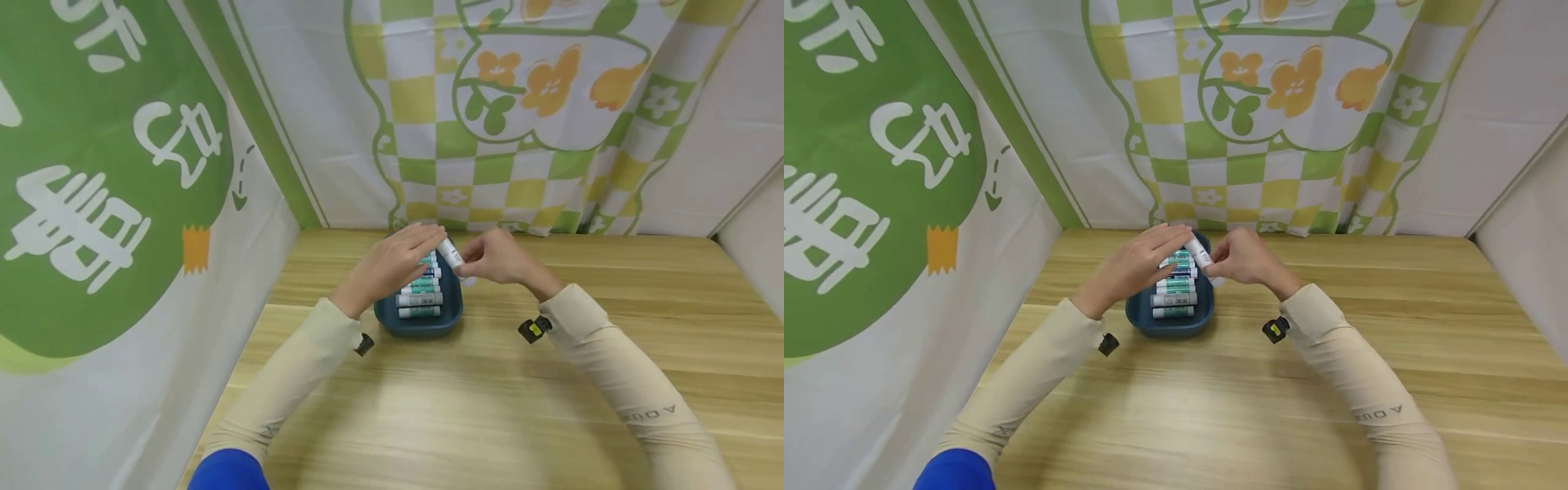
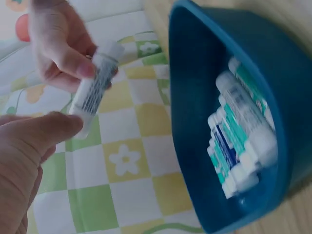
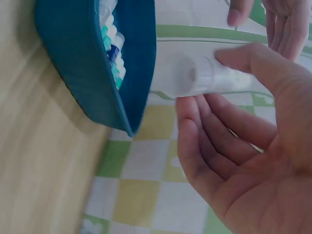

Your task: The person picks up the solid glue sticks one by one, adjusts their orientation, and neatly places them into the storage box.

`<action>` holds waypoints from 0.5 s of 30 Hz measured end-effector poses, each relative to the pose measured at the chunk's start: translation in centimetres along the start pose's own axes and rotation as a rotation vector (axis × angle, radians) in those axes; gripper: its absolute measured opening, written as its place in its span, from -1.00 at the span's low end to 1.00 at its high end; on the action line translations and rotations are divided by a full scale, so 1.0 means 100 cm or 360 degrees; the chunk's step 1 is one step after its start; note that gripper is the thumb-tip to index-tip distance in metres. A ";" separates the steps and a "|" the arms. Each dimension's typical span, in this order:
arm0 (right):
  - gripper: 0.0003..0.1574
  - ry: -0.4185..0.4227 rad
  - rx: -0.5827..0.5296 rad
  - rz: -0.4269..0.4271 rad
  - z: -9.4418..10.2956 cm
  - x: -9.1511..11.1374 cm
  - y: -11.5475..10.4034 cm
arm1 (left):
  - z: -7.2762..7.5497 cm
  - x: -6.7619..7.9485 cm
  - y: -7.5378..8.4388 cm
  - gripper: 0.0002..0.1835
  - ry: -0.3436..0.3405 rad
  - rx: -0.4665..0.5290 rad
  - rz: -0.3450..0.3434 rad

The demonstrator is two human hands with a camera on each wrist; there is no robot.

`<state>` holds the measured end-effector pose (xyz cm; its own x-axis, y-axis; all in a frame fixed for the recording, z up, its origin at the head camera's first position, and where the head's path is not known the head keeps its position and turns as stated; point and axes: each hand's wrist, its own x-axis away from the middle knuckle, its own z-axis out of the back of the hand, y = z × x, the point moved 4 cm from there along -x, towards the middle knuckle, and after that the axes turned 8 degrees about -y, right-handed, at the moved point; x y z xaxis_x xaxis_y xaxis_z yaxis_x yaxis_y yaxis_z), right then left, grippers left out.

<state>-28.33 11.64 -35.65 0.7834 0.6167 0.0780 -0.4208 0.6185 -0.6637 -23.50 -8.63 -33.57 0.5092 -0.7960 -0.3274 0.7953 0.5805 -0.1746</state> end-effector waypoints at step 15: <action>-0.91 -0.0190 0.0289 0.0161 0.003 0.006 -0.024 | -0.006 0.003 0.007 -0.90 0.0066 -0.0232 -0.0114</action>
<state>-26.94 10.68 -33.79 0.6779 0.7266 0.1122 -0.5784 0.6212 -0.5288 -23.04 -8.36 -34.35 0.4365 -0.8301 -0.3469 0.7714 0.5438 -0.3306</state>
